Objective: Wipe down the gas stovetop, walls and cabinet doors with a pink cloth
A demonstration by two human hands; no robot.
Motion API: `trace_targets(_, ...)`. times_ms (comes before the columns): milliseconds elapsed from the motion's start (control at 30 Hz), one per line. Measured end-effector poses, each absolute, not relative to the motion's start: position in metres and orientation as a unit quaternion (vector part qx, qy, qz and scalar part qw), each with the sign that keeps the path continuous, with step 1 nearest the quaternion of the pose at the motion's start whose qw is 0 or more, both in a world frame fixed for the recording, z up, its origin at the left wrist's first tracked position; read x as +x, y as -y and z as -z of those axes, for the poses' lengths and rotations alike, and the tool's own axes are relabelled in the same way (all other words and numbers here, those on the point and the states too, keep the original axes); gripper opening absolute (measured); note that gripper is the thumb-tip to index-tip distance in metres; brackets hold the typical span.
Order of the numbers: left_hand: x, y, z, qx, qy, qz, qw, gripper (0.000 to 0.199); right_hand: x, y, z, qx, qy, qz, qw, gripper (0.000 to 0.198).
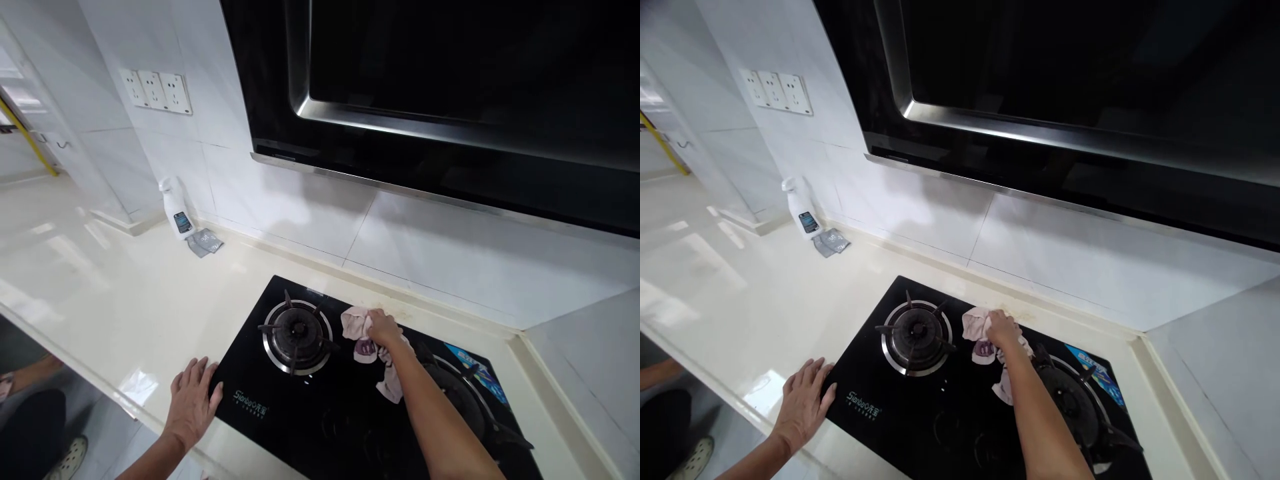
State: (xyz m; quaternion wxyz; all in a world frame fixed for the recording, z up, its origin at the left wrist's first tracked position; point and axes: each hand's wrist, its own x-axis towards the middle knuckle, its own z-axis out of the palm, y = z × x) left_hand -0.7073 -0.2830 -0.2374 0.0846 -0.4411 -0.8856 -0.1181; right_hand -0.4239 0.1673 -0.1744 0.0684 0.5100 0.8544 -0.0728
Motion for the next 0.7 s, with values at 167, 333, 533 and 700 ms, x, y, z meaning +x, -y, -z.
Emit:
trace_targets(167,-0.712,0.285,0.249,-0.445,0.880,0.123,0.107,0.049,-0.497,-0.154,0.179,0.425,-0.900,0.083,0.044,0.058)
trace_targets(333,-0.714,0.286,0.250,-0.450,0.877,0.121,0.117,0.047,-0.521,-0.144,0.178,0.386,-0.916,0.102,0.034,0.063)
trace_targets(533,-0.710,0.283,0.241,-0.447,0.879,0.122,0.108,0.046,-0.446,-0.140,0.171,0.436,-0.894,0.085,0.065,0.061)
trace_targets(700,-0.707,0.281,0.239,-0.441,0.883,0.125,0.105,0.044,-0.394,-0.110,0.165,0.480,-0.871,0.065,0.084,0.058)
